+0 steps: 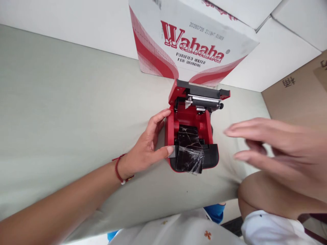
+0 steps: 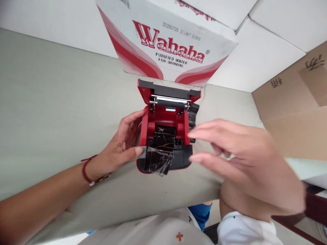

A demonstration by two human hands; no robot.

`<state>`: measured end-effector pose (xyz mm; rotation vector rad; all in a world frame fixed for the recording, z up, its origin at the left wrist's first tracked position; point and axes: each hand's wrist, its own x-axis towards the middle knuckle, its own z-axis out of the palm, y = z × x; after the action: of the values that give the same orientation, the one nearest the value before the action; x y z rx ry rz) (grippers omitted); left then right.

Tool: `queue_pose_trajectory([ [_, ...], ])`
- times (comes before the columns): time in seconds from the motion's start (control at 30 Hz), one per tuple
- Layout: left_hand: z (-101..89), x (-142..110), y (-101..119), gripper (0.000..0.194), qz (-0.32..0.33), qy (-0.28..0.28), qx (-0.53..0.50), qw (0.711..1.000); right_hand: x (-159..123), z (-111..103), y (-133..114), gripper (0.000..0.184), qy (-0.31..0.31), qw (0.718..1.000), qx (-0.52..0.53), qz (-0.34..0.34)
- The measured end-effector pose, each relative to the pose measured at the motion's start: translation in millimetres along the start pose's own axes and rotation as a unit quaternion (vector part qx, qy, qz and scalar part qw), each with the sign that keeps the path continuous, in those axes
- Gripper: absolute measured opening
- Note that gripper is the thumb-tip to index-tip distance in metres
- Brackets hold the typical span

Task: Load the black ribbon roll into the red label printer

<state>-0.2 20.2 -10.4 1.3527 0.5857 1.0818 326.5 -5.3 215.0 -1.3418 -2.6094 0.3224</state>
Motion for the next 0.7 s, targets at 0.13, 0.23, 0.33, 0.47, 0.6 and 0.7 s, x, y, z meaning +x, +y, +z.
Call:
queue_pose_trajectory([
  [0.13,1.1,1,2,0.090,0.004,-0.002,0.002,1.000,39,47,-23,0.048,-0.072,0.994,0.030,-0.076],
  [0.23,1.0,1,2,0.091,0.005,-0.004,0.005,1.000,49,64,-20,0.023,-0.064,0.993,0.074,-0.069],
  [0.33,0.2,0,0,0.092,0.001,-0.002,0.008,1.000,52,69,-12,0.022,-0.001,0.995,0.086,-0.048],
  [0.47,-0.4,-1,-1,0.091,0.001,-0.001,0.007,1.000,54,67,-13,0.016,-0.019,0.992,0.118,-0.046],
  [0.6,-1.0,0,-2,0.093,0.007,-0.001,0.010,1.000,53,67,-16,0.029,-0.116,0.984,0.132,-0.038],
  [0.7,-1.0,1,-2,0.095,0.001,0.002,0.014,1.000,53,70,-12,0.021,-0.091,0.985,0.146,-0.026],
])
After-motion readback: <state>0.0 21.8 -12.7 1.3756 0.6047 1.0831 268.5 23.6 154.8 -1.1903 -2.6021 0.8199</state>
